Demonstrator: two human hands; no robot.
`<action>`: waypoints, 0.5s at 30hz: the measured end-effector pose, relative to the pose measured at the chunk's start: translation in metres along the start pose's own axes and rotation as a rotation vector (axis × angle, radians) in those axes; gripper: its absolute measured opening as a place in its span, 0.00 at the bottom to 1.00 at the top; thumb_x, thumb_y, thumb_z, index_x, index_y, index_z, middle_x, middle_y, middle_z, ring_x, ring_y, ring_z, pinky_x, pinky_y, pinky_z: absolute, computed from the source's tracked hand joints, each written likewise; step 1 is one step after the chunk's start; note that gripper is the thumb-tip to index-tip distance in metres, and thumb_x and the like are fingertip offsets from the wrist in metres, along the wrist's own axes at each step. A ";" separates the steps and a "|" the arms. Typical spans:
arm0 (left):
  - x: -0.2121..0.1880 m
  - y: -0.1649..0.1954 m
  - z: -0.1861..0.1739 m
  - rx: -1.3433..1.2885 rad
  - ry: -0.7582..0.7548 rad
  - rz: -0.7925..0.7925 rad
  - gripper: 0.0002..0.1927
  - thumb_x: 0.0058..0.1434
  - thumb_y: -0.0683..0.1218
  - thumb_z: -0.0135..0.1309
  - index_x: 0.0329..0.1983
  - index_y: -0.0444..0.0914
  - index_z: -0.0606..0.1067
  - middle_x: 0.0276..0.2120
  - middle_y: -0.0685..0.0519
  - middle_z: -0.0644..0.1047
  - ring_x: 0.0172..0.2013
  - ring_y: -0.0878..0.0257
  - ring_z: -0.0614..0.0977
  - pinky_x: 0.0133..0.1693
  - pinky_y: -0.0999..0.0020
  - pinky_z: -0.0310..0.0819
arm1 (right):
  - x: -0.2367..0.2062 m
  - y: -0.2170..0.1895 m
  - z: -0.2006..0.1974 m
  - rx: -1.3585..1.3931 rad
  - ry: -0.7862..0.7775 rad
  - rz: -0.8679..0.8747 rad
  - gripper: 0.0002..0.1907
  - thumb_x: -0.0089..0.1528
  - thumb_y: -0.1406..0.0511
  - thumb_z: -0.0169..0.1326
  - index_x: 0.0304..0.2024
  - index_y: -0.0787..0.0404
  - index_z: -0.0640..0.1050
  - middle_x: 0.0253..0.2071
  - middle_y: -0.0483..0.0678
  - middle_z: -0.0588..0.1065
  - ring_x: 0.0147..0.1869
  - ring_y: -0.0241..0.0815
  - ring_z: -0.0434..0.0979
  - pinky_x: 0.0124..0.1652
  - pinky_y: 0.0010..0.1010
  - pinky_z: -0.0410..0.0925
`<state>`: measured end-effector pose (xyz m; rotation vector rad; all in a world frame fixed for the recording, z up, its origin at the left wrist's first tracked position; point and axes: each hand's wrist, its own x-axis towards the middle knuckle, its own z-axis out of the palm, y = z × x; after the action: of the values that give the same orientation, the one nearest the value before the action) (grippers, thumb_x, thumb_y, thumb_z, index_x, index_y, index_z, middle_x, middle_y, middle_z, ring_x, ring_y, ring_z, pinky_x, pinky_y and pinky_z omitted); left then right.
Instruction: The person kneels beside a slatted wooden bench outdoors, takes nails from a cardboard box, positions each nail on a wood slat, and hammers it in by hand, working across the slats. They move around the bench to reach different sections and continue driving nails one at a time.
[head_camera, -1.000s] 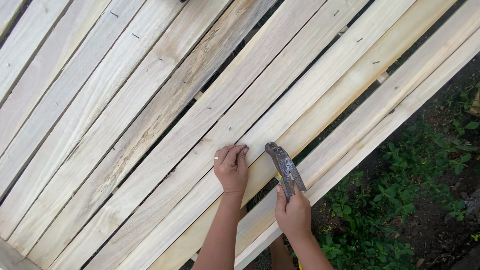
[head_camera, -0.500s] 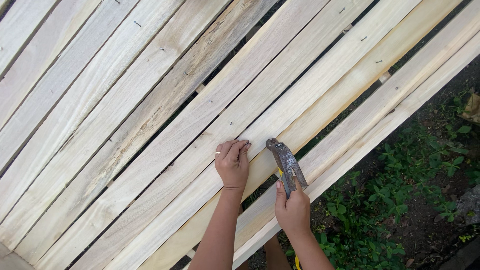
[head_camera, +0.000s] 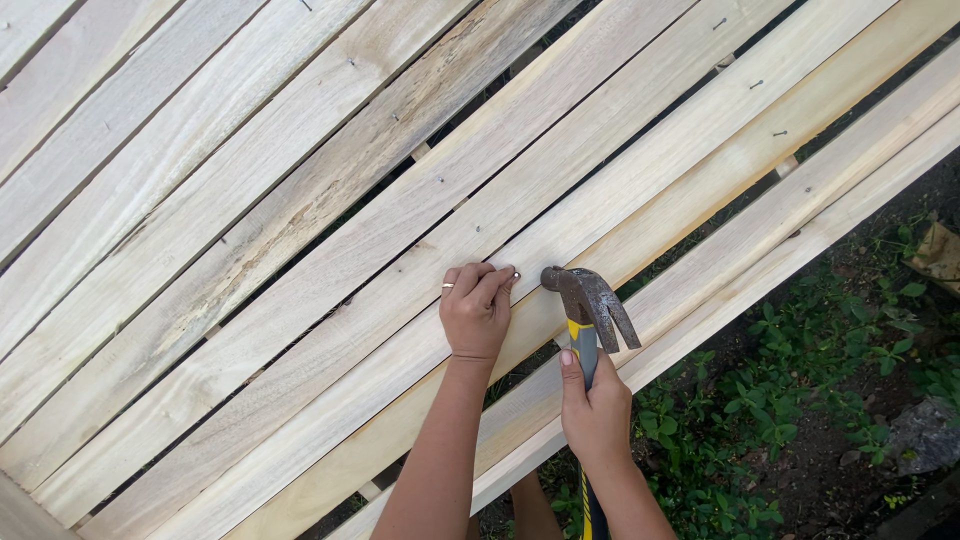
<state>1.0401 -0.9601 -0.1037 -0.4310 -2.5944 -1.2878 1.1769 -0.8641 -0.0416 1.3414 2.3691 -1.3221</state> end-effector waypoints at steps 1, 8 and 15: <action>-0.001 0.000 0.000 -0.002 -0.003 -0.001 0.06 0.54 0.40 0.67 0.33 0.42 0.82 0.32 0.56 0.78 0.36 0.56 0.77 0.38 0.64 0.72 | -0.002 -0.002 -0.002 0.000 -0.004 -0.004 0.20 0.67 0.54 0.51 0.40 0.66 0.77 0.21 0.51 0.76 0.24 0.43 0.76 0.30 0.36 0.70; -0.001 -0.002 0.002 -0.006 0.000 -0.006 0.05 0.54 0.39 0.66 0.33 0.41 0.82 0.32 0.56 0.78 0.36 0.57 0.78 0.39 0.64 0.74 | -0.015 -0.017 -0.004 -0.142 -0.093 -0.153 0.18 0.67 0.56 0.49 0.42 0.66 0.77 0.18 0.55 0.73 0.20 0.49 0.76 0.25 0.40 0.67; -0.007 -0.005 0.002 -0.039 0.016 0.018 0.09 0.54 0.38 0.64 0.38 0.40 0.79 0.37 0.53 0.76 0.38 0.55 0.78 0.40 0.62 0.74 | -0.016 -0.035 -0.007 -0.090 -0.032 -0.259 0.17 0.68 0.58 0.51 0.40 0.68 0.76 0.22 0.54 0.76 0.23 0.51 0.79 0.26 0.39 0.70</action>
<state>1.0445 -0.9621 -0.1108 -0.4472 -2.5501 -1.3324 1.1622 -0.8770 -0.0078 1.0093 2.6150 -1.2653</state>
